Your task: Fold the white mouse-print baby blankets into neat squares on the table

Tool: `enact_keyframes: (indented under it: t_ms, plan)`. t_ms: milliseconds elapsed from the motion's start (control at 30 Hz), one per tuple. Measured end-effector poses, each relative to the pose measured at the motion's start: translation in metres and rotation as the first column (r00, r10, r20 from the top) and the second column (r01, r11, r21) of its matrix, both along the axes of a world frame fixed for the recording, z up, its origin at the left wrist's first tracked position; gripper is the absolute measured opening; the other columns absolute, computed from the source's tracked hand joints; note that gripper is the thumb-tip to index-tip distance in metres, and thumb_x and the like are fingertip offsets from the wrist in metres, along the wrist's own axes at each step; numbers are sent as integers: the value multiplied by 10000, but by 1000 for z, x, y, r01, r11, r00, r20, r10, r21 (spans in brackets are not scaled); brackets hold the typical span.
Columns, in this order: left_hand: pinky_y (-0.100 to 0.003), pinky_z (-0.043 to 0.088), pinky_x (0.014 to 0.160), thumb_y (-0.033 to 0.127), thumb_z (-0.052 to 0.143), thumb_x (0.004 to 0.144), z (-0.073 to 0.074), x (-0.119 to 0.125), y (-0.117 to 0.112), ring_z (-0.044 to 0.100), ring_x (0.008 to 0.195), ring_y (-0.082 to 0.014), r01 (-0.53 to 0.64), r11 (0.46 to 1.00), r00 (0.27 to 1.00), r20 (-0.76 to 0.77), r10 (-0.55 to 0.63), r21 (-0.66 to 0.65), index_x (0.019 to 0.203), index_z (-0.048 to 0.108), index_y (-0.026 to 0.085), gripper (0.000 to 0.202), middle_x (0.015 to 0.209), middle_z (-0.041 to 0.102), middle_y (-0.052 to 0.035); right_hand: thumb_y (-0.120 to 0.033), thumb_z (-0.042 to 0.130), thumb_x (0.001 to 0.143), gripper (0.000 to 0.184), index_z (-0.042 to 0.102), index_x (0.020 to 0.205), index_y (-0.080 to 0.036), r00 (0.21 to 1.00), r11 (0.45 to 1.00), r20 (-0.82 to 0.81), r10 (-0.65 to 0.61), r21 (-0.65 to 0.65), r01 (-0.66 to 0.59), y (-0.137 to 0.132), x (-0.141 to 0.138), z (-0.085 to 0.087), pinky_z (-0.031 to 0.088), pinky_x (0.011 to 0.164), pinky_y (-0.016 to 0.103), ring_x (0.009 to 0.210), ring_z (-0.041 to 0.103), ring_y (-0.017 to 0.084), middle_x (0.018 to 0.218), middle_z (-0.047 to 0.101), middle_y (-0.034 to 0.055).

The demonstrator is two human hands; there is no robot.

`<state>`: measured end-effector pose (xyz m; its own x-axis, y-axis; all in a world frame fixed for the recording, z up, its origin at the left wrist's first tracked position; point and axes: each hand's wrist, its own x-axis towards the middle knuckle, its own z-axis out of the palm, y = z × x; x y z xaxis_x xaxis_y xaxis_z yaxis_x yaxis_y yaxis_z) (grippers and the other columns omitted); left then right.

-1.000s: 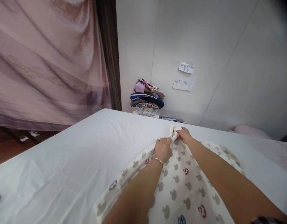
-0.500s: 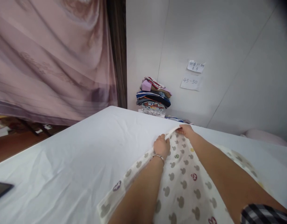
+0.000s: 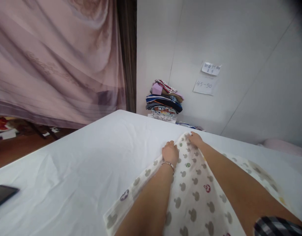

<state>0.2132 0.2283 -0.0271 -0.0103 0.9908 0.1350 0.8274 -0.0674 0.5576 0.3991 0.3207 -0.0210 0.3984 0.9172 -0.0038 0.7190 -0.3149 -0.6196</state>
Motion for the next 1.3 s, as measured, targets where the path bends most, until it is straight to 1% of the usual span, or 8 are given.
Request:
enact_keyframes:
  t_ms: [133, 267, 500, 633, 800, 1100, 1200, 1300]
  plan:
    - [-315, 387, 831, 233, 410, 865, -1, 1, 1, 572, 978, -175, 7, 1000, 1000, 10, -7, 21, 1113, 530, 222, 276, 1098, 591, -62, -288, 615, 715, 379, 621, 1077, -174, 984, 996, 176, 8, -88, 8, 5, -7, -2, 380, 909, 434, 1098, 520, 324, 1130, 611, 135]
    - [-322, 382, 836, 204, 386, 866, 0, 0, 2, 558, 979, -169, 3, 996, 1000, 31, -6, 84, 1121, 529, 227, 293, 1094, 587, -51, -313, 469, 815, 323, 606, 1074, -177, 949, 997, 313, -30, -54, 49, 6, -17, -4, 383, 874, 428, 1078, 524, 302, 1117, 599, 140]
    - [-424, 275, 994, 166, 425, 818, -6, -3, -2, 386, 1184, -229, 144, 961, 975, -198, -97, 235, 1088, 554, 213, 303, 1272, 488, -71, -356, 389, 874, 481, 376, 1321, -180, 898, 999, 440, 5, 42, -26, -8, -29, -14, 242, 999, 483, 1258, 324, 274, 1344, 428, 136]
    - [-510, 175, 1046, 281, 388, 866, -11, -1, -5, 338, 1220, -256, 199, 970, 957, -239, -162, 139, 1066, 577, 203, 286, 1249, 509, -89, -351, 313, 903, 477, 359, 1337, -158, 832, 976, 539, 132, 76, -205, -17, -33, -14, 154, 1069, 422, 1348, 164, 220, 1456, 278, 108]
    - [-546, 163, 1039, 361, 372, 876, -16, 2, -5, 327, 1234, -277, 168, 982, 965, -217, -145, 91, 1161, 530, 204, 362, 1277, 488, -104, -511, 294, 886, 556, 331, 1365, -232, 778, 895, 443, 446, -198, -400, -18, -41, -21, 107, 1068, 522, 1364, 137, 248, 1490, 213, 57]
    - [-541, 112, 1072, 374, 351, 873, -15, -2, -3, 175, 1349, -269, 157, 978, 957, -266, -116, 137, 1278, 460, 215, 449, 1447, 316, -89, -562, 245, 886, 641, 224, 1428, -219, 784, 902, 447, 430, -170, -398, -41, -9, -17, 73, 1090, 484, 1382, 51, 227, 1517, 81, 47]
    - [-494, 50, 1105, 383, 303, 890, -13, 1, -3, 120, 1374, -225, 316, 928, 921, -299, -249, 200, 1329, 408, 221, 479, 1474, 279, -46, -584, 258, 876, 649, 273, 1412, -219, 778, 907, 466, 421, -196, -374, -58, 15, -25, 58, 1086, 502, 1379, 74, 246, 1506, 147, 60]
    - [-478, 101, 1105, 476, 283, 879, -15, 3, -3, 201, 1354, -230, 379, 923, 893, -287, -347, 64, 1352, 384, 198, 558, 1450, 330, -61, -592, 269, 869, 640, 279, 1410, -248, 804, 898, 403, 437, -248, -364, -59, 23, -26, 65, 1086, 507, 1379, 79, 242, 1508, 141, 35]
